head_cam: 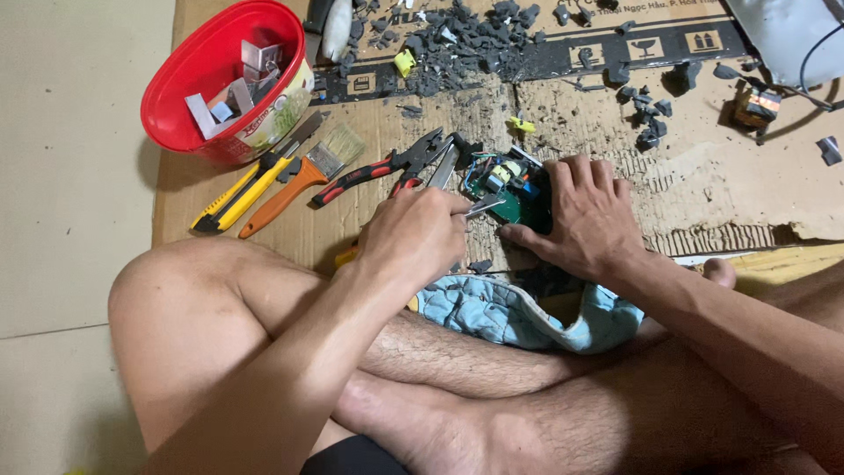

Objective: The person sits on the floor and uses a screwdriver to work on a small green circuit board placed on a cloth. They manipulate the board and use the tool to adjust components on the surface while surrounded by various tools and debris.

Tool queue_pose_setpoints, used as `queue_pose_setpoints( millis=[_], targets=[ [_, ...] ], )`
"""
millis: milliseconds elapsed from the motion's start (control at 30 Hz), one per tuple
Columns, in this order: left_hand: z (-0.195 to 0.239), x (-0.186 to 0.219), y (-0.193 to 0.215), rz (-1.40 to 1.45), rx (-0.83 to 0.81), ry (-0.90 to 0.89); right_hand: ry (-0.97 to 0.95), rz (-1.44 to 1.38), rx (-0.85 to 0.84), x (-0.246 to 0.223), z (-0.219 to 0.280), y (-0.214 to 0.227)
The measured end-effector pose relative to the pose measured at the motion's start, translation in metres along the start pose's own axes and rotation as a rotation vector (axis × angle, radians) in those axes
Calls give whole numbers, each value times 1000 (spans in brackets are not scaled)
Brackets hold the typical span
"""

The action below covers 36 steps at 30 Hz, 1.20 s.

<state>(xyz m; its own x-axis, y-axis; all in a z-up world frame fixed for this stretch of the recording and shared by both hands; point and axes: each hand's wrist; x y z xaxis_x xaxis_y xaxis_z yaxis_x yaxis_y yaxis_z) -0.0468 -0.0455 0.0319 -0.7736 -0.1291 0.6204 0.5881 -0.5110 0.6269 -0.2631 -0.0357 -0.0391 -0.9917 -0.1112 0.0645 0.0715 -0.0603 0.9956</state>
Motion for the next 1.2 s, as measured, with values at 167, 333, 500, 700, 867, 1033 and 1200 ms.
queue_pose_setpoints(
  millis=[167,333,500,700,867,1033,1200],
  targets=[
    [-16,-4,-5,-21,14,-10,13,2,39,7,-2,-15],
    [-19,-4,-23,-70,16,-100,10,63,-24,8,-3,-18],
    [1,4,-29,30,36,-63,22,54,31,9,-6,-22],
    [-9,3,-39,-66,107,-124,22,17,28,13,-7,-24],
    [13,14,-37,-19,106,-117,20,33,5,11,-4,-24],
    [16,22,-39,-86,67,-75,10,22,-21,11,-5,-19],
    [16,25,-45,-67,106,-65,19,40,25,9,-4,-17]
  ],
)
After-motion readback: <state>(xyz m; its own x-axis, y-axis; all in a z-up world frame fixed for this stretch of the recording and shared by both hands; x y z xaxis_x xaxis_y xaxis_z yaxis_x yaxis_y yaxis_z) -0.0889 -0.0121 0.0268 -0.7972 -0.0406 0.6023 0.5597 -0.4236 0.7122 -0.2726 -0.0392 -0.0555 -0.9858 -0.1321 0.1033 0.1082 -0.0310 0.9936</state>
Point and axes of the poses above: each hand's wrist, its own z-axis away from the middle knuckle, its own y-axis out of the back of the hand, x = y × z, and after that the axes turned 10 degrees about z, right-handed
